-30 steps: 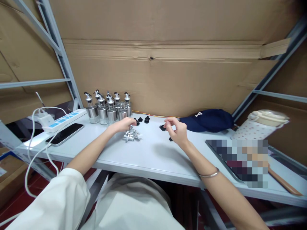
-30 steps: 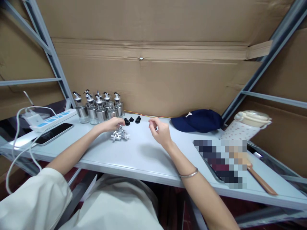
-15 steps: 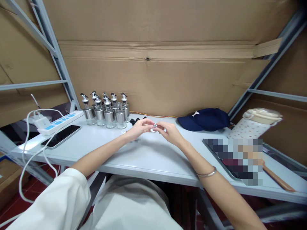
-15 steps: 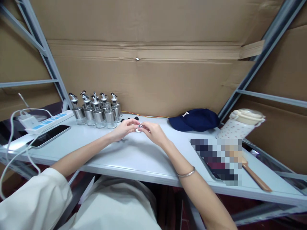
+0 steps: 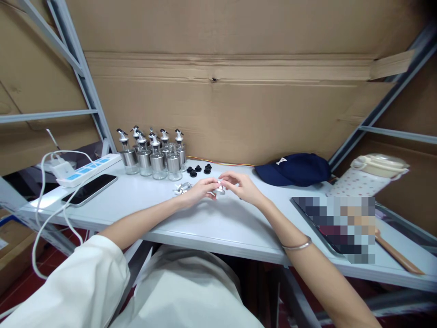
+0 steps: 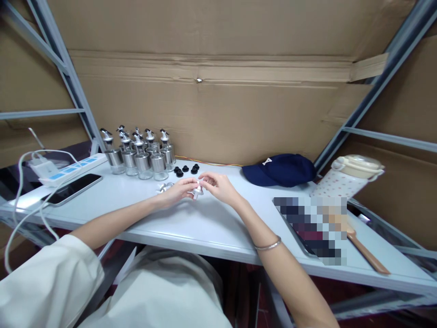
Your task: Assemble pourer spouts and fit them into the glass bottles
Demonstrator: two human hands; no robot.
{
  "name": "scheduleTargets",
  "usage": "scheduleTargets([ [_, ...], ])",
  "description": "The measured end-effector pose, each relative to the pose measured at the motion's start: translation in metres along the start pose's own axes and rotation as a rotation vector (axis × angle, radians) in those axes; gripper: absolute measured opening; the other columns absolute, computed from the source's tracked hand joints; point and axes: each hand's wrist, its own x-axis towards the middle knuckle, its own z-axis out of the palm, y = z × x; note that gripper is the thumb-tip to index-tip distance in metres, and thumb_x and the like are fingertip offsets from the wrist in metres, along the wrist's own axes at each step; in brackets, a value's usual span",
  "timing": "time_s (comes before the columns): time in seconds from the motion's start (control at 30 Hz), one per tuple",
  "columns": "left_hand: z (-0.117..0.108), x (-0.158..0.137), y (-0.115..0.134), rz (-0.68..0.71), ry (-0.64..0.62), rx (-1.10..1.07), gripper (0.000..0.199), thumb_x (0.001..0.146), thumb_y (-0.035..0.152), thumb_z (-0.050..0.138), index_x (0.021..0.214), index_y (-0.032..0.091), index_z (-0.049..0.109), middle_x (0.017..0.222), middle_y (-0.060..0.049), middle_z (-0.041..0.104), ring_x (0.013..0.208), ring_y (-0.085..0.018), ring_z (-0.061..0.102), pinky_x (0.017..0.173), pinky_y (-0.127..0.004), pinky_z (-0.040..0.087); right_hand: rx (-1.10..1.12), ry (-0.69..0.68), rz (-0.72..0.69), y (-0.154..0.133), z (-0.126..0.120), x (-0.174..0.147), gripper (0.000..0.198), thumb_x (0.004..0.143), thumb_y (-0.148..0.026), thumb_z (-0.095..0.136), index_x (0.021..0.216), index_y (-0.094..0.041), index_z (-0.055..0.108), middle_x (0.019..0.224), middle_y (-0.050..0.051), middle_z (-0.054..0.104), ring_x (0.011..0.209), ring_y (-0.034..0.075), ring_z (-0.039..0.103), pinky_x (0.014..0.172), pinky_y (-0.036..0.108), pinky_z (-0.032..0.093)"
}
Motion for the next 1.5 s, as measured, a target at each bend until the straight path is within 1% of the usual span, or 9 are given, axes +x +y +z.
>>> scheduleTargets([
  [0.13,0.001,-0.001,0.003,-0.003,-0.010,-0.060,0.030,0.070,0.039,0.072,0.078,0.013,0.059,0.080,-0.004,0.060,0.074,-0.013,0.057,0.070,-0.028,0.047,0.119,-0.022,-0.023,0.000,-0.001,0.001,0.021,0.083,-0.034,0.056,0.087,-0.018,0.070,0.085,0.007,0.070,0.074,0.016,0.063,0.061,0.026,0.050],
  [0.37,-0.003,-0.001,0.001,-0.084,-0.126,-0.197,0.037,0.072,0.041,0.073,0.091,0.011,0.065,0.092,-0.012,0.067,0.075,-0.015,0.061,0.077,-0.031,0.046,0.316,-0.006,0.034,0.002,-0.003,0.002,0.021,0.076,-0.037,0.064,0.079,-0.017,0.068,0.083,0.006,0.067,0.074,0.016,0.063,0.066,0.030,0.053],
  [0.63,-0.003,-0.001,-0.001,-0.107,-0.076,-0.207,0.038,0.067,0.043,0.076,0.086,0.013,0.062,0.074,-0.001,0.059,0.064,-0.010,0.056,0.067,-0.026,0.043,0.281,-0.057,0.064,0.002,-0.006,0.003,0.024,0.071,-0.041,0.069,0.076,-0.017,0.065,0.080,0.005,0.064,0.076,0.016,0.060,0.070,0.031,0.052],
  [0.8,-0.001,0.000,-0.002,-0.115,-0.074,-0.157,0.039,0.069,0.044,0.074,0.082,0.012,0.057,0.079,-0.003,0.060,0.071,-0.012,0.059,0.067,-0.026,0.045,0.053,-0.137,0.114,0.009,-0.013,0.002,0.022,0.077,-0.039,0.062,0.077,-0.016,0.063,0.079,0.005,0.065,0.074,0.016,0.059,0.068,0.029,0.048],
  [0.9,0.002,0.000,-0.005,-0.133,-0.034,-0.150,0.037,0.073,0.044,0.071,0.079,0.014,0.051,0.082,-0.004,0.061,0.074,-0.015,0.062,0.069,-0.030,0.051,-0.214,-0.233,0.211,0.020,-0.028,-0.001,0.015,0.079,-0.028,0.056,0.080,-0.016,0.065,0.074,0.004,0.067,0.068,0.016,0.059,0.064,0.027,0.045],
  [1.0,0.004,0.000,-0.006,-0.147,-0.003,-0.153,0.035,0.077,0.044,0.066,0.081,0.015,0.047,0.082,-0.004,0.059,0.074,-0.017,0.064,0.066,-0.035,0.055,-0.424,-0.250,0.327,0.031,-0.047,-0.004,0.015,0.077,-0.019,0.054,0.074,-0.016,0.068,0.072,0.005,0.069,0.067,0.017,0.061,0.066,0.026,0.045],
  [1.17,0.005,0.000,-0.007,-0.150,0.037,-0.135,0.030,0.083,0.041,0.060,0.084,0.015,0.045,0.081,-0.003,0.057,0.070,-0.019,0.066,0.055,-0.031,0.056,-0.436,-0.316,0.434,0.041,-0.062,-0.007,0.013,0.071,-0.017,0.059,0.072,-0.016,0.071,0.072,0.004,0.072,0.069,0.018,0.065,0.065,0.024,0.046],
  [1.27,0.003,0.001,-0.008,-0.132,0.060,-0.130,0.027,0.085,0.039,0.058,0.086,0.016,0.045,0.081,-0.002,0.055,0.069,-0.017,0.065,0.054,-0.030,0.056,-0.425,-0.395,0.455,0.040,-0.056,-0.006,0.011,0.069,-0.018,0.061,0.071,-0.016,0.072,0.072,0.004,0.073,0.069,0.018,0.065,0.064,0.023,0.045],
  [1.5,0.002,0.003,-0.009,-0.133,0.103,-0.069,0.023,0.087,0.036,0.055,0.086,0.015,0.047,0.082,-0.004,0.057,0.068,-0.013,0.061,0.054,-0.027,0.055,-0.502,-0.392,0.426,0.045,-0.038,-0.003,0.021,0.075,-0.030,0.059,0.073,-0.013,0.072,0.069,0.005,0.070,0.062,0.015,0.059,0.059,0.023,0.041],
])
